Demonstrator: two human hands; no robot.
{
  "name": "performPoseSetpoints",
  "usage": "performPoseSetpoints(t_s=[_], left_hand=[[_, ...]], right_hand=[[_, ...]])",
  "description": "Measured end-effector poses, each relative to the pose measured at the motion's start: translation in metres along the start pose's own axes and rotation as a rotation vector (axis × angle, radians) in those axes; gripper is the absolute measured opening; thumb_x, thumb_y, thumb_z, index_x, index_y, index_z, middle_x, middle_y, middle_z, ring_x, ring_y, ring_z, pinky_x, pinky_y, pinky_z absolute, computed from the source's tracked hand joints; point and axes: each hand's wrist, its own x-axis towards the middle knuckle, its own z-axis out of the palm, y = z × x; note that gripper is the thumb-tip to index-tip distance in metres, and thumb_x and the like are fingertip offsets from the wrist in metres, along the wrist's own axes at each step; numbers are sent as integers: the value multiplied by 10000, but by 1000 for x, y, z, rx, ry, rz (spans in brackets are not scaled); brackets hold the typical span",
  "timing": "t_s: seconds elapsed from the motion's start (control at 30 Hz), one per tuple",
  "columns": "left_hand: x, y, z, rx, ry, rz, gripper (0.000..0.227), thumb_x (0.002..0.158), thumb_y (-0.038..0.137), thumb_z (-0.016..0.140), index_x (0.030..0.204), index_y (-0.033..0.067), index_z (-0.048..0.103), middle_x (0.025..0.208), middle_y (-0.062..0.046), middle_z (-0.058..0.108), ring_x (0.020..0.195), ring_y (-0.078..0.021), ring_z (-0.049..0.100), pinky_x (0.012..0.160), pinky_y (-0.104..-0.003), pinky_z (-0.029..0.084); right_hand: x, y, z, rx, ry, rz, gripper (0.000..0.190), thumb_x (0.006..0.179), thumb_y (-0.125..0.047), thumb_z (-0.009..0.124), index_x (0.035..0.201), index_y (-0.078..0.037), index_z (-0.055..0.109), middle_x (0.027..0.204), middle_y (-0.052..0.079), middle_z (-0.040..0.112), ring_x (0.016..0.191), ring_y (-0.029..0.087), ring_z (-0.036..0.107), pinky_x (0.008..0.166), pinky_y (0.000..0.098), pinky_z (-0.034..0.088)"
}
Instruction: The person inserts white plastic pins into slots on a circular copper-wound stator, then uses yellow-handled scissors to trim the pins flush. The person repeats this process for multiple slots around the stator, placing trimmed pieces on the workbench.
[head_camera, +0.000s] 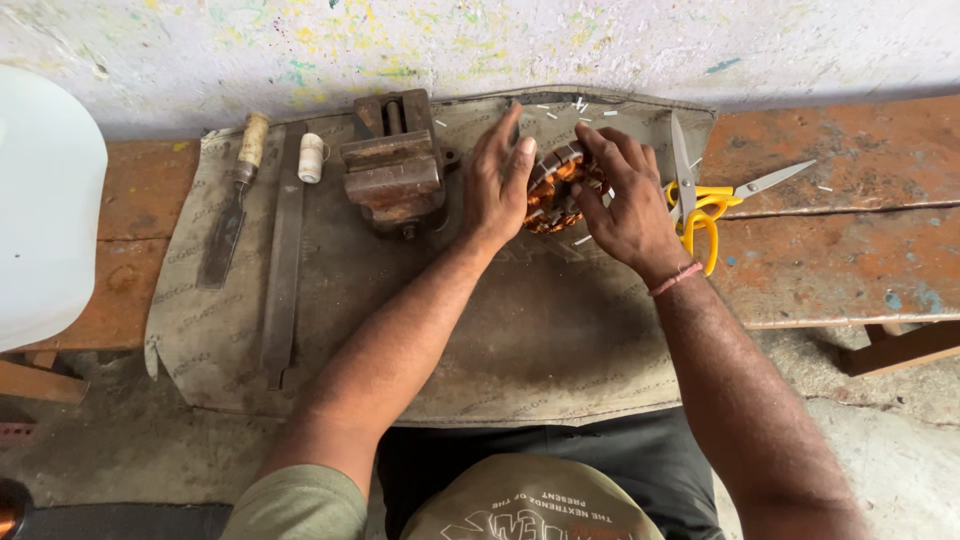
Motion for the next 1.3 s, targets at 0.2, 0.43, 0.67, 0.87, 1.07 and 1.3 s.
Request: performPoseSetpoints(t_s=[0.2, 0.43, 0.67, 0.87, 1.07, 1.3], left_hand=[[-11, 0, 3, -78, -171, 204, 544, 1162, 472, 441, 1506, 63, 546, 1518, -193, 596, 1428, -336, 589, 1204, -469, 509], [-3, -5, -4, -295, -151, -61, 406, 1108, 394, 530, 1377, 137, 691, 770, 26, 575, 666, -85, 499, 630, -264, 440], [-14, -8, 1, -435, -77, 43, 455, 1146, 445, 500, 1369, 88, 672, 1102, -32, 645, 997, -126, 609, 885, -290, 507], [-19, -6, 15, -621, -191, -82, 497, 1096, 476, 491, 1387, 96, 627, 1254, -100, 697, 1150, -181, 676, 1011, -326, 567], [-23, -1, 10, -402, -199, -5, 440, 1101, 438, 515, 1350, 120, 689, 1198, -112, 664, 1127, -202, 652, 1002, -359, 549], [-17, 14, 4, -37, -10, 317, 451, 1125, 365, 513, 1442, 52, 584, 1416, -139, 631, 1325, -289, 591, 1175, -461, 398]], right_hand=[[-6, 9, 5, -11, -15, 16, 699, 915, -220, 746, 1555, -95, 495, 1468, 209, 541, 1287, 392, 502, 1134, 475, 429], [-29, 52, 39, 749, 133, 439, 694, 1084, -458, 535, 1567, 26, 414, 1541, 214, 522, 1424, 306, 515, 1186, 429, 426], [-39, 37, 49, 968, 131, 393, 775, 1080, -418, 553, 1581, 108, 284, 1577, 236, 445, 1440, 291, 457, 1205, 397, 376], [-42, 13, 19, 639, 152, 291, 725, 1091, -407, 558, 1578, 84, 339, 1566, 254, 472, 1450, 311, 466, 1198, 402, 384], [-39, -1, 2, 191, 260, 83, 521, 1121, -347, 551, 1472, 37, 528, 1462, 256, 599, 1432, 329, 540, 1201, 418, 432], [-18, 12, 12, 371, 187, -62, 430, 1089, -203, 582, 1450, 31, 574, 1421, 253, 643, 1425, 400, 580, 1218, 433, 436]])
